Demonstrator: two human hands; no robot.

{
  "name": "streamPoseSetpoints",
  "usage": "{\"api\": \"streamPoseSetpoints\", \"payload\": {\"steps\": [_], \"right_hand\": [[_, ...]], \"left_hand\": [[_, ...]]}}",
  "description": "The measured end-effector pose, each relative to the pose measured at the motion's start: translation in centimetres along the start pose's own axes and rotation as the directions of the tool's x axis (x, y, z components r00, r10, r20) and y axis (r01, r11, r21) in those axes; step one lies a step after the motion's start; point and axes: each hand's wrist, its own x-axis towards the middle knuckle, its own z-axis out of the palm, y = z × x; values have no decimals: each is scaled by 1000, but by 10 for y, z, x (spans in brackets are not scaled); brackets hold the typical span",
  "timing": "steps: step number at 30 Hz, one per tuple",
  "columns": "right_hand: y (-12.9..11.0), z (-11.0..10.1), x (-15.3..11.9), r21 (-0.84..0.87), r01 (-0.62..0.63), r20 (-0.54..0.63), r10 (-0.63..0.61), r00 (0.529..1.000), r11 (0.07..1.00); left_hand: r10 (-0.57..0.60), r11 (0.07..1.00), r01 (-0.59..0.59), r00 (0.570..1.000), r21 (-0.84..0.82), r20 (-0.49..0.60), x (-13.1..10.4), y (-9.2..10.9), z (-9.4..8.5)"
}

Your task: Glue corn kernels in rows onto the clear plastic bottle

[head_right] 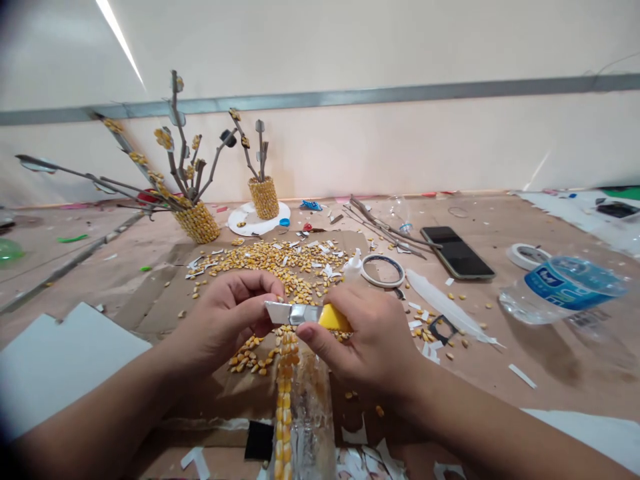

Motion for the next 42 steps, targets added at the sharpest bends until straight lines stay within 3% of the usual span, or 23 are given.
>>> {"api": "streamPoseSetpoints", "payload": {"steps": [8, 18, 28, 32, 35, 37, 42], "right_hand": [[4, 2, -1, -64, 87, -67, -91, 994, 994], [5, 2, -1, -69, 93, -75, -98, 992, 993], [1, 0, -2, -44, 107, -59, -109, 992, 993], [2, 3, -3, -48, 65, -78, -68, 995, 997], [9, 2, -1, -75, -77, -136, 67, 988, 994], [12, 0, 0, -81, -126, -171, 111, 979, 989], [8, -4, 0, -110, -62, -143, 46, 989, 992]], "left_hand": [[18, 1000, -18, 1000, -2, 5, -1, -3, 1], [31, 999, -30, 999, -42, 11, -2, -4, 0], [44, 997, -37, 995, -73, 88, -1, -3, 1], [47, 996, -40, 996, -85, 73, -4, -4, 0], [78, 990, -67, 993, -122, 86, -6, -1, -5], [121, 986, -114, 991, -120, 54, -4, 2, -11], [157, 987, -159, 980, -8, -120, 8, 9, -25]]}}
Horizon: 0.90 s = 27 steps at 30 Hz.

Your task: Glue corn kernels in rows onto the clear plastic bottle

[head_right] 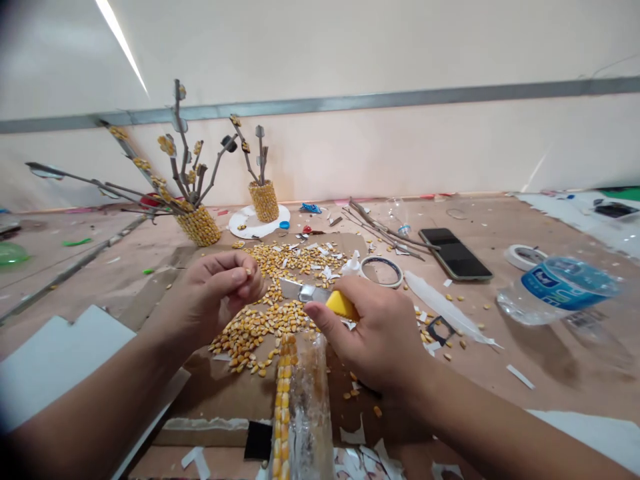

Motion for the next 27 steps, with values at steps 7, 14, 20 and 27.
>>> {"api": "streamPoseSetpoints", "payload": {"steps": [7, 14, 20, 27], "right_hand": [[0, 1, 0, -225, 16, 0, -16, 1000, 974], [-4, -2, -1, -416, 132, 13, -140, 990, 900], [-5, -1, -2, -473, 175, 35, -181, 983, 863], [-2, -1, 0, -450, 124, 42, -118, 992, 884]], "left_hand": [[181, 823, -151, 983, 548, -2, -6, -3, 5], [369, 466, -309, 919, 829, 135, -11, -11, 13], [353, 387, -34, 928, 922, -114, -1, -6, 6], [26, 814, 76, 986, 576, -166, 1, 4, 9]]}}
